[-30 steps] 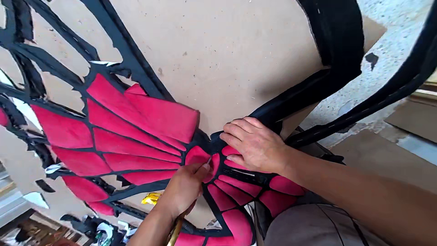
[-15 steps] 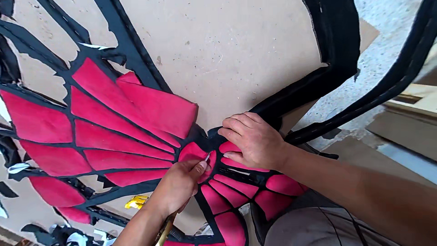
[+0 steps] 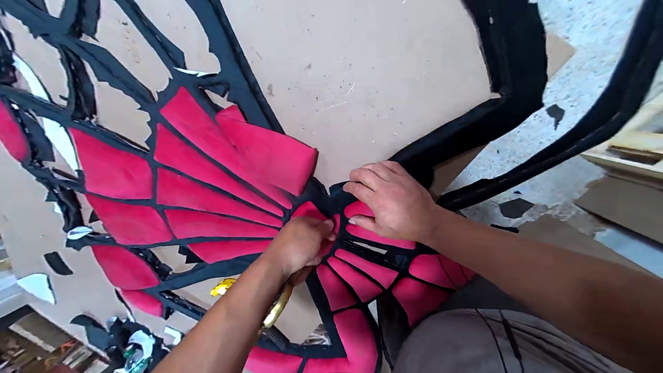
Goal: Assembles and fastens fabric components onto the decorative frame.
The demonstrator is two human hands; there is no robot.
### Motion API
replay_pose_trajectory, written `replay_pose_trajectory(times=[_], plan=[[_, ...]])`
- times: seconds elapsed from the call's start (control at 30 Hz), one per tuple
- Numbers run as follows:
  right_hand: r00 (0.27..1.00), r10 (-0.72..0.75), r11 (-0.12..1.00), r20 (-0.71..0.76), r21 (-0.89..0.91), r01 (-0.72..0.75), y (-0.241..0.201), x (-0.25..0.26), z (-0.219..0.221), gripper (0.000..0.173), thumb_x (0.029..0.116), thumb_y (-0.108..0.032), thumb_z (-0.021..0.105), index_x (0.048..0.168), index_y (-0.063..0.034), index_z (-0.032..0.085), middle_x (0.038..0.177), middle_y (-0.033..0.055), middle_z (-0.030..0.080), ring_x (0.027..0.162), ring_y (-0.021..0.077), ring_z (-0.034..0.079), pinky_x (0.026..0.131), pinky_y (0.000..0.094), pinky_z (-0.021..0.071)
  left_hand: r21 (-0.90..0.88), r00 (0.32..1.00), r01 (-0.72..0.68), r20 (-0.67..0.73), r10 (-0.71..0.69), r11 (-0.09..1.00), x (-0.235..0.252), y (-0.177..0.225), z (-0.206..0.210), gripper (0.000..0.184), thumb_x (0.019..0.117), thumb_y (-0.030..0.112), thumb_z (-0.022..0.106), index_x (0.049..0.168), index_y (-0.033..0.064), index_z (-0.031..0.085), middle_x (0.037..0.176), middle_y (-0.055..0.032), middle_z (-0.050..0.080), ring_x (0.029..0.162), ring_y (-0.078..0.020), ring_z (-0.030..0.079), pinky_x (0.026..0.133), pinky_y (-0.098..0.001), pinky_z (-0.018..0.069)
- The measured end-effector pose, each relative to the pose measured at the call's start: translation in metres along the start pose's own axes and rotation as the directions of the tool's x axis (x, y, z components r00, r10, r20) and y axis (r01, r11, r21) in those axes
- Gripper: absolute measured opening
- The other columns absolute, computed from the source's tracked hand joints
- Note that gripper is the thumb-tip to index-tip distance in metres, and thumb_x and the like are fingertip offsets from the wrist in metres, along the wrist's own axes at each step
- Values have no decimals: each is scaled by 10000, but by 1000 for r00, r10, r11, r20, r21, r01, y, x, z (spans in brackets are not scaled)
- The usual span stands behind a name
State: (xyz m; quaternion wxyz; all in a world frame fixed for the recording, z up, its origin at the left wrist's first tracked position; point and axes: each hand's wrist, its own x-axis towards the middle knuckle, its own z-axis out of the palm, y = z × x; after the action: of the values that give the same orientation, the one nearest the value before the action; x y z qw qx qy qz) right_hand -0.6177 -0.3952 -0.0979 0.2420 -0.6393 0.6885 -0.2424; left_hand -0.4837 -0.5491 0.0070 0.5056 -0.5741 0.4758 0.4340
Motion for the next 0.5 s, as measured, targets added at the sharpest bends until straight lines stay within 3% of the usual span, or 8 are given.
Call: replay_pose_trajectory(times=[0.13,0.3,0.4,0.5], plan=[[1000,-9,1000,29,1,9,-1,1,0,564,887,-571,674,1296,-182,665,1334,34,625,1287,243,550,1120,442,406,-13,994,-106,2,106,994,-7,-22,-1,415,1109,440,408,1181,147,693,577,-39,512,397,-121,449,381,-256,412],[998,62,998,24,-9,-62,-7,8,-1,534,872,-621,676,1198,-197,696,1230,19,653,1200,232,588,1065,455,438,-54,949,-222,-241,203,974,-31,-85,14,375,1084,434,466,1169,180,729,561,-27,511,397,-148,452,373,-309,413],[987,77,997,142,-36,-73,-15,36,-9,472,850,-591,714,1054,-165,704,1025,46,649,1027,264,602,902,487,452,-171,905,-277,-376,198,945,-33,-137,35,384,1072,422,471,1191,173,738,547,-10,495,393,-145,424,378,-329,397],[905,1,995,425,-90,41,-26,74,-22,458,905,-555,692,1075,-131,717,1030,71,682,1028,291,629,867,522,479,-338,896,-299,-420,141,892,-38,-177,64,375,1086,361,458,1217,132,724,539,3,485,394,-126,420,377,-323,398]])
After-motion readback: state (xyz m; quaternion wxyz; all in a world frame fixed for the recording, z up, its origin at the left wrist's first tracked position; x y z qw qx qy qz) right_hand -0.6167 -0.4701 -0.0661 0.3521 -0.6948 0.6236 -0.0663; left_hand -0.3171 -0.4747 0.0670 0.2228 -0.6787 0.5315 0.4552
